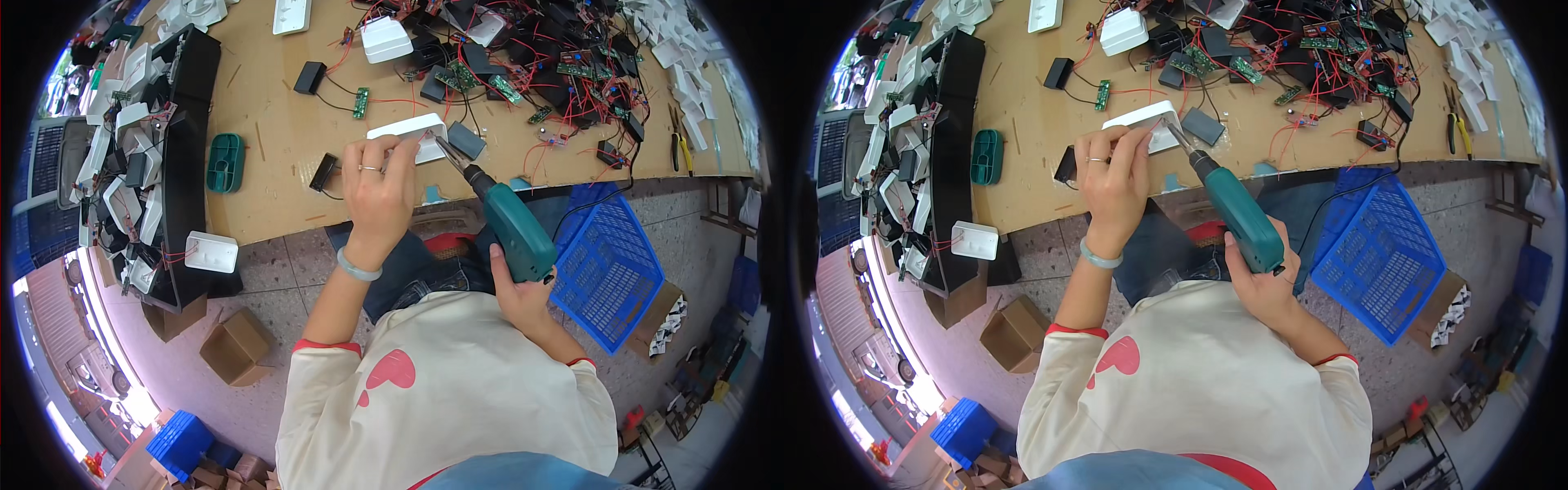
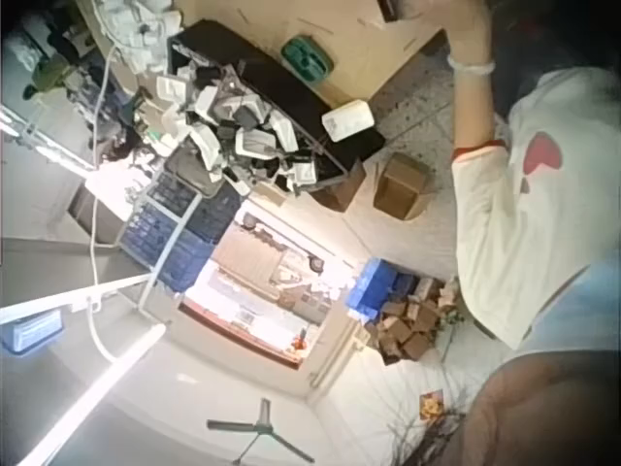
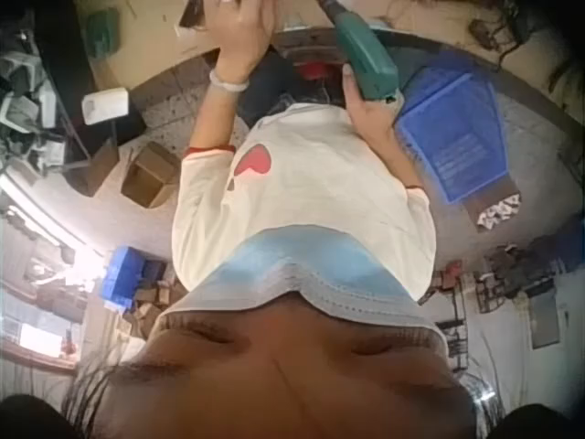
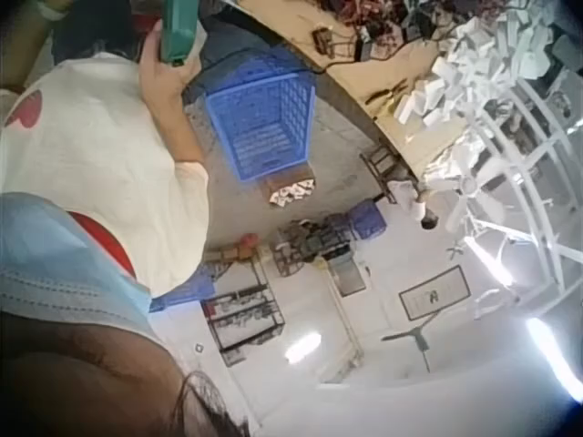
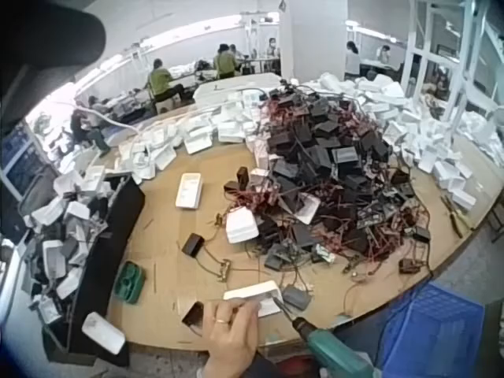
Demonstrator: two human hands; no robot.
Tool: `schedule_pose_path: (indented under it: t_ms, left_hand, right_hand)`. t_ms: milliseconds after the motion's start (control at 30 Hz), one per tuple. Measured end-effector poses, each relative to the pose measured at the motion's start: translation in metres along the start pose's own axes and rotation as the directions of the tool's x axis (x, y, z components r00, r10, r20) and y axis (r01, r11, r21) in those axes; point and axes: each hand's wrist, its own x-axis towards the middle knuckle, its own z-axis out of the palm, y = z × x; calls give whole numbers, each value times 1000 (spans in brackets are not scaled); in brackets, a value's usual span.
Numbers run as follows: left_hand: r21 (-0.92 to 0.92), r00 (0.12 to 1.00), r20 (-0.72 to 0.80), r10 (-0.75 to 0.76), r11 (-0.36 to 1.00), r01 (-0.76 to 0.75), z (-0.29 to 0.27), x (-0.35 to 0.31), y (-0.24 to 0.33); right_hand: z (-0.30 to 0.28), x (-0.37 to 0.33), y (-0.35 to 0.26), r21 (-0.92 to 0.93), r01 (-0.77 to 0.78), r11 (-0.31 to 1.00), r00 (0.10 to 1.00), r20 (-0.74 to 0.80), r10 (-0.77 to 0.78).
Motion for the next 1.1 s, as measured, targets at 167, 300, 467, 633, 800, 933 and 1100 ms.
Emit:
schedule_pose_path:
  t_ms: [167, 300, 467, 633, 800, 933, 1100]
  left_hand:
    - [18, 1000, 8, 16, 1000, -16, 0, -3, -2]
    - [10, 1000, 18, 21, 1000, -21, 2, -6, -4]
    - [17, 1000, 22, 9, 1000, -10, 3, -6, -2]
    - [29, 999, 32, 19, 999, -20, 6, -7, -3]
    - [27, 999, 28, 18, 999, -19, 6, -7, -2]
    - [25, 999, 35, 17, 1000, -18, 5, -6, -1]
    - [21, 999, 40, 22, 1000, -23, 4, -6, -2]
  right_hand:
    - [4, 0, -7, 18, -80, 997, 997, -11, 80]
    - [6, 4, -6, 9, -57, 998, 998, -14, 58]
    - [8, 5, 1, 31, -27, 999, 999, -18, 28]
    - [11, 4, 7, 59, -33, 998, 999, -29, 35]
    - [11, 7, 6, 61, -4, 998, 998, -58, 7]
    - [11, 7, 6, 60, -32, 998, 999, -42, 34]
    - [10, 8, 6, 79, -20, 997, 999, -47, 24]
